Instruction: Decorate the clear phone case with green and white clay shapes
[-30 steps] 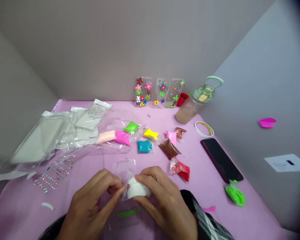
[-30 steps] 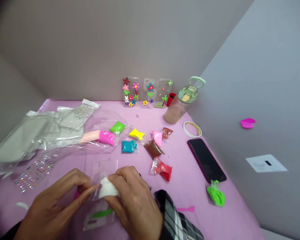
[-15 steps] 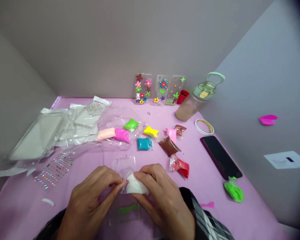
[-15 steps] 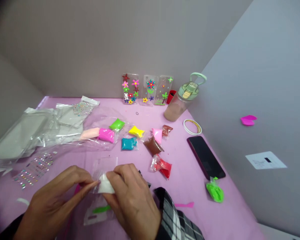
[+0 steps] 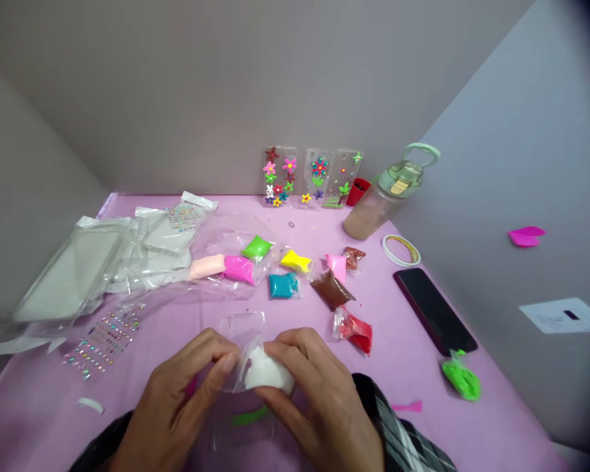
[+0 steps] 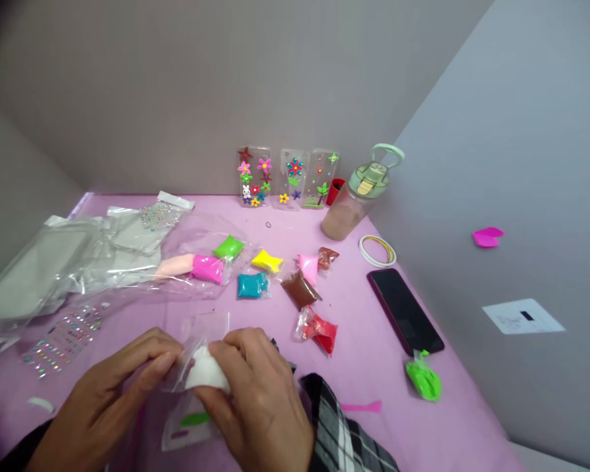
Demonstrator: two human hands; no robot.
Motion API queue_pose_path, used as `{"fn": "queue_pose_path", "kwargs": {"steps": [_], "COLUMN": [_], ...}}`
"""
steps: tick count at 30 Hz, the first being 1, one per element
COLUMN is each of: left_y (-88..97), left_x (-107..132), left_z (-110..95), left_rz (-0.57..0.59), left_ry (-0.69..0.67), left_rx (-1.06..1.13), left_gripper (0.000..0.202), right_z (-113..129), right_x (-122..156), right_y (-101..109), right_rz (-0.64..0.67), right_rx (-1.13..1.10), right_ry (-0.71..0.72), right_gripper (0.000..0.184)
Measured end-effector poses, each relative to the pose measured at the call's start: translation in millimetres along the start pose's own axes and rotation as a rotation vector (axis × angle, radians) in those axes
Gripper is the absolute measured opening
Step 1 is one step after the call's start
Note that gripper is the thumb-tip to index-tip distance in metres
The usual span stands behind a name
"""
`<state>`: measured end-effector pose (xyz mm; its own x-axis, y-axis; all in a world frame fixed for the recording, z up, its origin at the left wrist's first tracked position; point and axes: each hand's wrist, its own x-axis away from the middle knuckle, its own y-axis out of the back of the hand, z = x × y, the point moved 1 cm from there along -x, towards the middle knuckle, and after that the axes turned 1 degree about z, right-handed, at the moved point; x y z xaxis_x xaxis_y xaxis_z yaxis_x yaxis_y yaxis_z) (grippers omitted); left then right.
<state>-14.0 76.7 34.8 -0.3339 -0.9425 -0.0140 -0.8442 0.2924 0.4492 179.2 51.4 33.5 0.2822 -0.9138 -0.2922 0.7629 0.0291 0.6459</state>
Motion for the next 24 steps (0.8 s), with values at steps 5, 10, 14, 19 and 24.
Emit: {"fn": "queue_pose_path", "kwargs": {"steps": [5, 10, 14, 19, 24], "left_y": [2.4, 4.1, -6.6, -17.9, -16.1], "left_x": [0.4, 4.6, 7.5, 8.4, 8.5], "left_z": [6.8, 12.0, 10.1, 6.1, 6.6], "left_rz": [0.088, 0.022, 0.014, 0.029, 0.067], "left_ry": [0.105, 0.184, 0.203, 0.144, 0.144], "left_rx": [0.121, 0.243, 0.355, 0.375, 0.351], "left_gripper": [0.021, 0.02, 0.02, 0.018, 0.018], "right_z": [1.6, 8.9, 10.7, 9.7, 10.9], "right_x": [-3.1, -3.6, -0.6, -5.1, -9.6], "right_y": [1.6, 5.2, 2.5, 1.6, 6.0], "right_rz": [-0.019, -0.153, -0.175, 0.01, 0.08], "right_rx": [0.082, 0.112, 0.039, -0.351, -0.494], "right_ry": [0.039, 0.098, 0.04, -0.232, -0.316], "right_gripper": [0.024, 0.04, 0.03, 0.024, 0.018]}}
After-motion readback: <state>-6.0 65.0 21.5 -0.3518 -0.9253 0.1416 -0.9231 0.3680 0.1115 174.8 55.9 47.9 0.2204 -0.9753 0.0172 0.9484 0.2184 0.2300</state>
